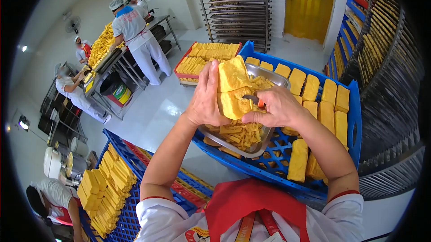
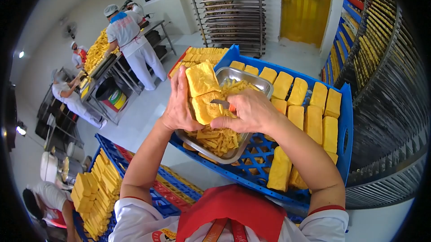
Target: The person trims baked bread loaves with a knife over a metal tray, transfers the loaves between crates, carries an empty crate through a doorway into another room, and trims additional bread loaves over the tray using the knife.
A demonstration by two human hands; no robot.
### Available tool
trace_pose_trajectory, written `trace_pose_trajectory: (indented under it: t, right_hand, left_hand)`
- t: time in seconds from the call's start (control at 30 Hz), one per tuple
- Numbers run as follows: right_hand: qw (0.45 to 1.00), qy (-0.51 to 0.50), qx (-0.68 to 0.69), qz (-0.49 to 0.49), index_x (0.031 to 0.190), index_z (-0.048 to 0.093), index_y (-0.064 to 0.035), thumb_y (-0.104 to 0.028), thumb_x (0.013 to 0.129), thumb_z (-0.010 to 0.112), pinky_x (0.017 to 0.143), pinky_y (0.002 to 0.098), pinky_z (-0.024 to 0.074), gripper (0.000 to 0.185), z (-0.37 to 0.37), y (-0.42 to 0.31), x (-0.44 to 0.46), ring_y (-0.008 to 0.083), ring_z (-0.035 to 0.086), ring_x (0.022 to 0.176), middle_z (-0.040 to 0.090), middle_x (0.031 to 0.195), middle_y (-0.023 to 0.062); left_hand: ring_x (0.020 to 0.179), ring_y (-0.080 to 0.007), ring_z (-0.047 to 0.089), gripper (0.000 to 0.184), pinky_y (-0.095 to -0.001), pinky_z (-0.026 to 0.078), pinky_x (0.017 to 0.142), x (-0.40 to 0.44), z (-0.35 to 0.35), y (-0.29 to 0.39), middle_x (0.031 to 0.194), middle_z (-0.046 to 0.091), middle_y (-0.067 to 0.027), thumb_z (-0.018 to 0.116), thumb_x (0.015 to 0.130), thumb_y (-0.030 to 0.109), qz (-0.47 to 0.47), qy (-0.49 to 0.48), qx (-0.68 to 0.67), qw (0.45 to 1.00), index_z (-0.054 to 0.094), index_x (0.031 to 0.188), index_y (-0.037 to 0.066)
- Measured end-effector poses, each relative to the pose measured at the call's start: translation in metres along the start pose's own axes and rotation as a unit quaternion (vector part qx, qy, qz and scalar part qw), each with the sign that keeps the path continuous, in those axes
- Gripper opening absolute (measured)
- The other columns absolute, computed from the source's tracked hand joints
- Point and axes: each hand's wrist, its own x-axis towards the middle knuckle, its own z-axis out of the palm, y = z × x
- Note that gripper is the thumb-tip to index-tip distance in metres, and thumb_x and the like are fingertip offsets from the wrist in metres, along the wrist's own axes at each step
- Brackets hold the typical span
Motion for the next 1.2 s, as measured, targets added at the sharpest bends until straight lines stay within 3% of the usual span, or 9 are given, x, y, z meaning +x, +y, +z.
trace_pose_trajectory:
  t: [0.27, 0.5, 0.6, 0.67, 0.7, 0.8, 0.97, 1.03, 1.2]
  right_hand:
    - [0.982, -0.032, 0.176, 0.058, 0.061, 0.062, -0.0015, -0.07, 0.083, 0.058, 0.054, 0.0422, 0.047, 0.072, 0.017, 0.008, 0.0, 0.035, 0.062, 0.056, 0.058, 0.054, 0.0157]
    - [0.988, -0.09, -0.125, 0.016, 0.073, 0.061, -0.0022, -0.059, 0.083, 0.065, 0.061, 0.0426, 0.0481, 0.058, -0.009, -0.003, -0.012, 0.0342, 0.064, 0.068, 0.061, 0.068, 0.016]
    - [0.973, -0.098, -0.196, 0.072, 0.083, 0.061, -0.0024, -0.058, 0.08, 0.068, 0.065, 0.046, 0.0499, 0.056, -0.016, 0.004, -0.016, 0.0372, 0.065, 0.074, 0.063, 0.076, 0.0172]
    - [0.967, -0.085, -0.171, 0.171, 0.093, 0.062, -0.0012, -0.052, 0.079, 0.072, 0.07, 0.0481, 0.0511, 0.053, -0.028, 0.009, -0.02, 0.0388, 0.066, 0.08, 0.066, 0.082, 0.0193]
    - [0.964, -0.09, -0.17, 0.181, 0.093, 0.062, -0.0012, -0.052, 0.079, 0.072, 0.07, 0.0481, 0.0511, 0.053, -0.036, 0.014, -0.025, 0.0388, 0.066, 0.08, 0.066, 0.082, 0.0193]
    - [0.958, -0.003, -0.182, 0.222, 0.095, 0.064, -0.0034, -0.042, 0.083, 0.069, 0.073, 0.0457, 0.0523, 0.041, -0.062, 0.03, -0.042, 0.0365, 0.067, 0.082, 0.067, 0.08, 0.0186]
    - [0.947, -0.143, -0.099, 0.269, 0.091, 0.069, -0.0049, -0.035, 0.082, 0.069, 0.075, 0.0447, 0.0523, 0.031, -0.068, 0.05, -0.101, 0.0355, 0.067, 0.086, 0.07, 0.087, 0.0175]
    - [0.928, -0.189, -0.132, 0.294, 0.091, 0.071, -0.0016, -0.052, 0.075, 0.075, 0.077, 0.0432, 0.053, 0.053, -0.069, 0.033, -0.126, 0.0352, 0.067, 0.09, 0.07, 0.09, 0.0194]
    - [0.92, -0.133, -0.171, 0.328, 0.107, 0.062, 0.0051, -0.065, 0.07, 0.072, 0.083, 0.0435, 0.0523, 0.08, -0.048, 0.046, -0.171, 0.0363, 0.066, 0.097, 0.069, 0.101, 0.0221]
  left_hand:
    - [0.121, -0.0498, 0.042, 0.133, -0.055, 0.036, 0.105, 0.006, 0.0, -0.004, 0.135, 0.038, -0.0331, 0.087, 0.051, 0.031, 0.019, 0.014, 0.024, 0.999, 0.008, 0.15, -0.01]
    - [0.125, -0.0508, 0.04, 0.131, -0.0502, 0.037, 0.108, 0.015, -0.022, -0.026, 0.136, 0.036, -0.0337, 0.079, 0.044, 0.023, -0.066, -0.001, 0.058, 0.996, 0.01, 0.152, -0.004]
    - [0.127, -0.041, 0.042, 0.134, -0.0427, 0.037, 0.107, 0.036, -0.03, -0.008, 0.141, 0.035, -0.0267, 0.076, 0.044, 0.017, -0.177, 0.002, -0.112, 0.978, 0.001, 0.155, 0.002]
    - [0.122, -0.0295, 0.052, 0.12, -0.0396, 0.044, 0.102, 0.052, -0.033, 0.035, 0.137, 0.046, -0.0179, 0.076, 0.054, 0.013, -0.327, 0.024, -0.51, 0.796, 0.011, 0.154, 0.001]
    - [0.115, -0.0327, 0.06, 0.104, -0.043, 0.048, 0.101, 0.049, -0.039, 0.041, 0.133, 0.056, -0.0173, 0.072, 0.06, 0.019, -0.361, -0.068, -0.622, 0.692, 0.025, 0.151, 0.0]
    - [0.121, -0.0379, 0.056, 0.089, -0.0485, 0.046, 0.103, 0.045, -0.02, 0.089, 0.136, 0.053, -0.0236, 0.066, 0.064, 0.023, -0.318, -0.099, -0.896, 0.292, 0.038, 0.144, -0.002]
    - [0.097, -0.0264, 0.066, 0.075, -0.0365, 0.054, 0.085, 0.037, 0.014, 0.17, 0.111, 0.064, -0.0145, 0.067, 0.071, 0.024, -0.492, -0.203, -0.752, 0.389, 0.043, 0.137, -0.002]
    - [0.098, -0.0214, 0.064, 0.076, -0.0357, 0.054, 0.083, 0.031, 0.03, 0.181, 0.113, 0.061, -0.0115, 0.066, 0.073, 0.027, -0.515, -0.223, -0.687, 0.461, 0.038, 0.139, -0.001]
    - [0.133, -0.0334, 0.04, 0.102, -0.037, 0.033, 0.11, 0.027, 0.052, 0.193, 0.146, 0.036, -0.0275, 0.059, 0.074, 0.032, -0.53, -0.283, -0.529, 0.599, 0.007, 0.153, -0.007]
